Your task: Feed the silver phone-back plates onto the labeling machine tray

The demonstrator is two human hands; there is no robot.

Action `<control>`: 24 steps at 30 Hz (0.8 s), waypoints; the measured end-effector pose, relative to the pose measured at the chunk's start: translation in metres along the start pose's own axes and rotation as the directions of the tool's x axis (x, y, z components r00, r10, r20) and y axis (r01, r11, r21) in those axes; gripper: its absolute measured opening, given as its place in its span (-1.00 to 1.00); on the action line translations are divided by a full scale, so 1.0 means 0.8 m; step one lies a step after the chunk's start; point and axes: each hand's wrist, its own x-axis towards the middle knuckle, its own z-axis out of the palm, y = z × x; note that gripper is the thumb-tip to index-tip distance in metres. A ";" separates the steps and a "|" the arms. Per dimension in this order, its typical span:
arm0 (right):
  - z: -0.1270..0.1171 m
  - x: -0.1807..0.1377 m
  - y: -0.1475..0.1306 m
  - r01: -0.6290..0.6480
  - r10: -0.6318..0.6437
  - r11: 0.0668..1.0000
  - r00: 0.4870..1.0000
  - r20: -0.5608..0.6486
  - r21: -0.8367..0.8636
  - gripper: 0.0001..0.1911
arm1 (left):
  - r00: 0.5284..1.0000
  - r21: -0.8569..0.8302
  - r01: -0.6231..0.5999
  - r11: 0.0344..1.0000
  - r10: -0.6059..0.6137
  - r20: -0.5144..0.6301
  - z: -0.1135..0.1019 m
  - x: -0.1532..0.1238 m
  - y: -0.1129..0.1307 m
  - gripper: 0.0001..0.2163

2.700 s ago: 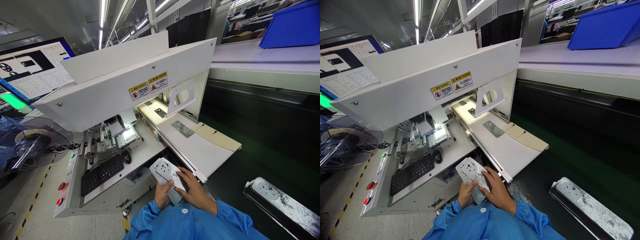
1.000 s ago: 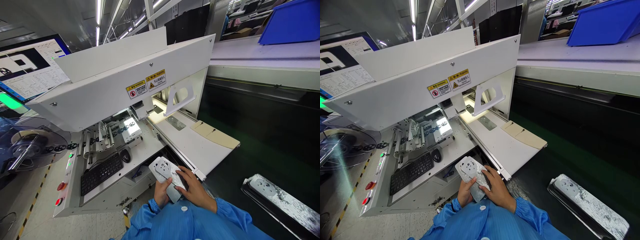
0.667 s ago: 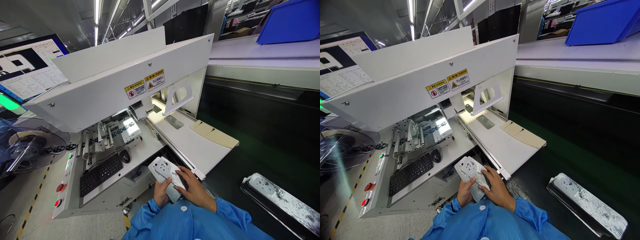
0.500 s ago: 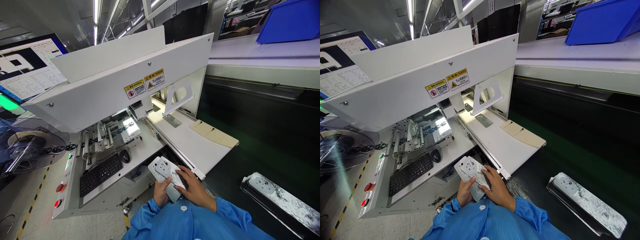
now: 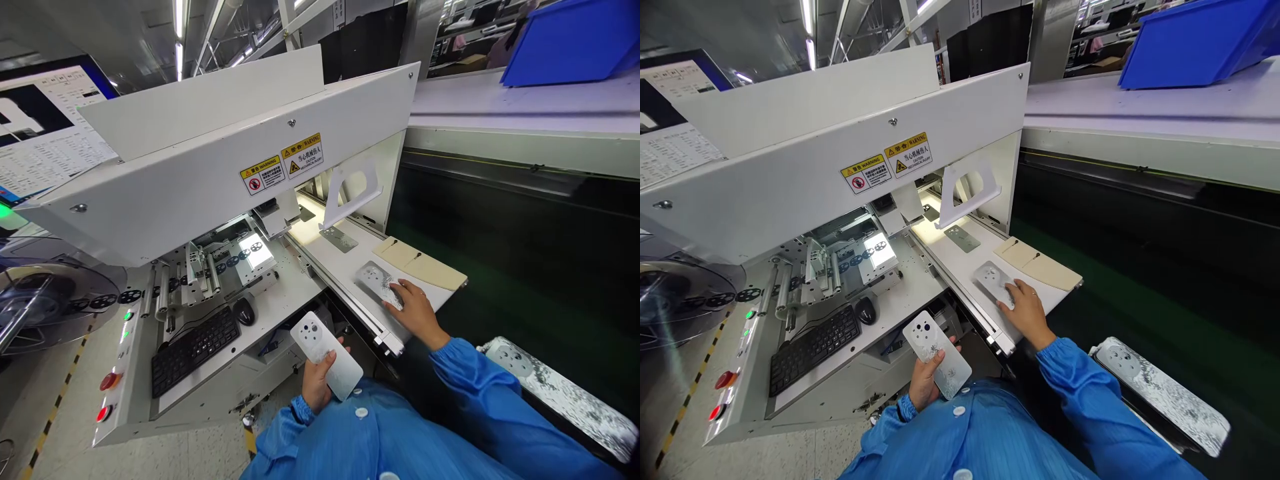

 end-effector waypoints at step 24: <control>0.035 0.021 0.002 0.061 -0.043 0.992 0.986 0.162 -0.107 -0.46 | 1.000 0.009 -0.007 1.000 0.007 0.027 -0.013 0.010 -0.007 -0.30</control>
